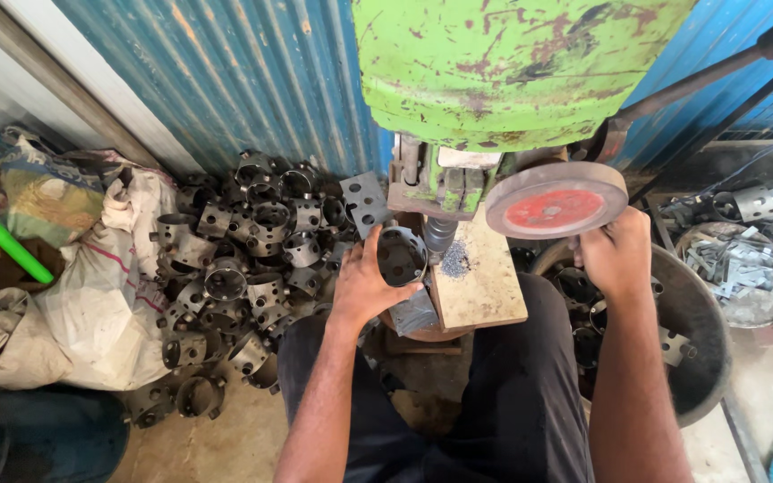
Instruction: The person operates a drill press to drill holes into metal parts. They pick up parts from a pile, position them under the drill bit, and use the handwheel to lower the drill. After drilling, the parts are placed into a bucket.
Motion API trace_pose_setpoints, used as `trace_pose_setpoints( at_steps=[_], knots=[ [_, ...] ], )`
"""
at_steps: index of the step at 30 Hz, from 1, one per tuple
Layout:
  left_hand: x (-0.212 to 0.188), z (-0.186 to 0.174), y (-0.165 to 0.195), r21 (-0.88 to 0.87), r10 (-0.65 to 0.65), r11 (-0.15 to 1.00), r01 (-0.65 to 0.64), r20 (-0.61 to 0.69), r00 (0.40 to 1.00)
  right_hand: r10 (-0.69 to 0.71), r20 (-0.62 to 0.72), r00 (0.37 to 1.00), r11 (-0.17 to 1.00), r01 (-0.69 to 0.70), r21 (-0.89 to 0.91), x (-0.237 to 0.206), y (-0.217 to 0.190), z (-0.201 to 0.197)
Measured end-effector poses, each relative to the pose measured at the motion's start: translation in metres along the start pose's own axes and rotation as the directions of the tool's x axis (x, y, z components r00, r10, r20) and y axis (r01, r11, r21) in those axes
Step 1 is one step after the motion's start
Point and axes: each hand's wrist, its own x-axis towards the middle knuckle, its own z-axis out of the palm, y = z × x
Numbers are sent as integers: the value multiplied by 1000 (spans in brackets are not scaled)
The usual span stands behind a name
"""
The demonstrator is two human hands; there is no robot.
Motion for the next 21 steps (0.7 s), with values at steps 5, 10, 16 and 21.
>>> trace_pose_setpoints(
  at_steps=[5,10,16,21],
  knots=[
    [-9,1,11,41,-78,996,77,41,996,-50,1,999,998,50,39,-2,3,-8],
    [-27,7,22,31,-71,997,71,1,997,-75,-10,997,997,75,1,-15,11,-18],
    [-33,8,14,95,-54,994,59,-54,997,-128,-15,992,991,127,-41,-21,11,-6],
    [-23,-5,-5,70,-48,996,54,-83,995,-110,-31,993,993,109,-41,-17,-3,22]
  ],
)
